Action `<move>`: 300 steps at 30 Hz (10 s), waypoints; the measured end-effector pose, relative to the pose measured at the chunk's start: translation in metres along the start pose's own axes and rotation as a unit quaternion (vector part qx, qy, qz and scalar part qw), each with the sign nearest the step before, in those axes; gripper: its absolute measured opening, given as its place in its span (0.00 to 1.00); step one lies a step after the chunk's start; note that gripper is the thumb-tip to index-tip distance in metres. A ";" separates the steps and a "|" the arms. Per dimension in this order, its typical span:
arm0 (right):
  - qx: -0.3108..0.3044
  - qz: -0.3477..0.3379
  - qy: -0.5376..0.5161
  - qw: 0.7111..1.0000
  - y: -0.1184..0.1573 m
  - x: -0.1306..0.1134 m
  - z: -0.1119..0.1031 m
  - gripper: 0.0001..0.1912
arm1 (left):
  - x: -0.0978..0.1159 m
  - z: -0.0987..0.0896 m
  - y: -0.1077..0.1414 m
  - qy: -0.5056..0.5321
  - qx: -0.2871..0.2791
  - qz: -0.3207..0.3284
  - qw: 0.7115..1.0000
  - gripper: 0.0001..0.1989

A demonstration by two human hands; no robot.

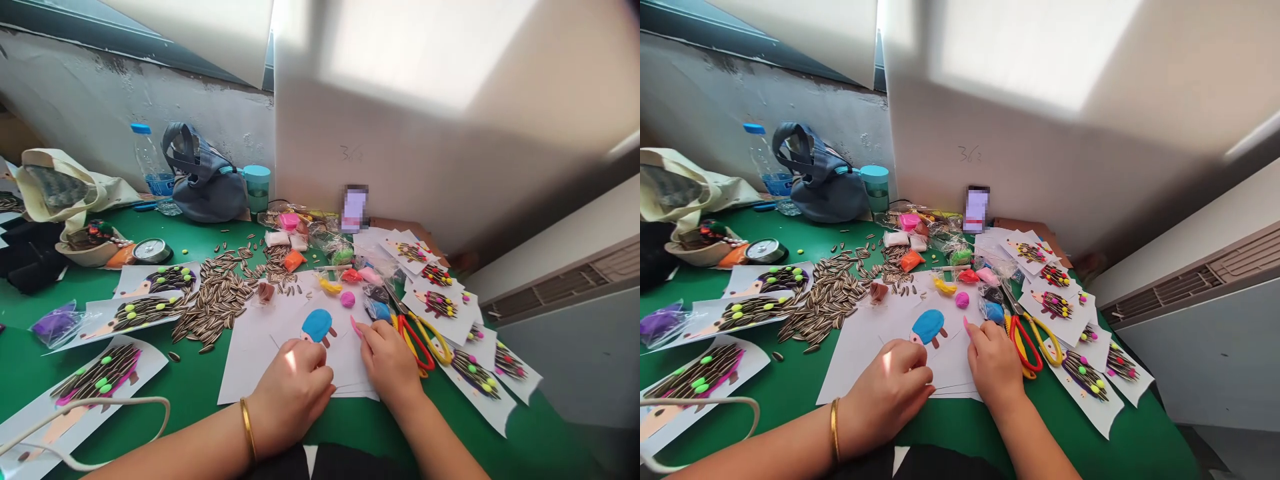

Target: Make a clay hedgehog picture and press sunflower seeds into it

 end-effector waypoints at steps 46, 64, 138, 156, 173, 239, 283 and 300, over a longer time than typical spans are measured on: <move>-0.062 -0.048 -0.105 0.991 0.028 -0.038 0.010 0.16 | 0.037 0.061 0.021 -0.155 -0.177 0.048 0.971 0.28; -0.080 -0.031 -0.037 0.996 -0.017 -0.021 0.006 0.13 | 0.032 0.070 0.030 -0.134 -0.147 0.112 0.974 0.30; -0.047 0.053 -0.155 0.985 0.009 -0.038 0.032 0.08 | 0.033 0.063 0.032 -0.096 -0.059 0.084 0.990 0.27; -0.009 0.051 -0.305 0.951 0.011 -0.033 0.019 0.08 | 0.031 0.051 0.029 -0.083 -0.022 0.076 0.993 0.21; -0.072 -0.046 -0.383 0.920 0.017 -0.060 0.012 0.07 | -0.031 0.036 0.011 0.240 -0.009 -0.160 0.957 0.05; 0.012 0.051 -0.256 0.965 0.003 -0.026 0.027 0.07 | 0.021 0.045 0.023 -0.027 -0.067 0.031 0.997 0.16; 0.000 0.032 -0.198 0.980 -0.013 -0.012 0.025 0.07 | 0.021 0.040 0.022 -0.026 -0.038 0.033 0.998 0.14; 0.032 0.089 -0.251 0.963 -0.007 0.003 0.014 0.06 | 0.024 0.036 0.021 -0.051 -0.049 0.051 0.996 0.16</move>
Point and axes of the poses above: each hand's wrist, its own y-axis away from the middle knuckle, its own z-axis out of the palm, x = y × z, the point moved 10 cm from there along -y, towards the middle knuckle, and after that the axes turned 15 degrees about -y, right-handed, at the moved point
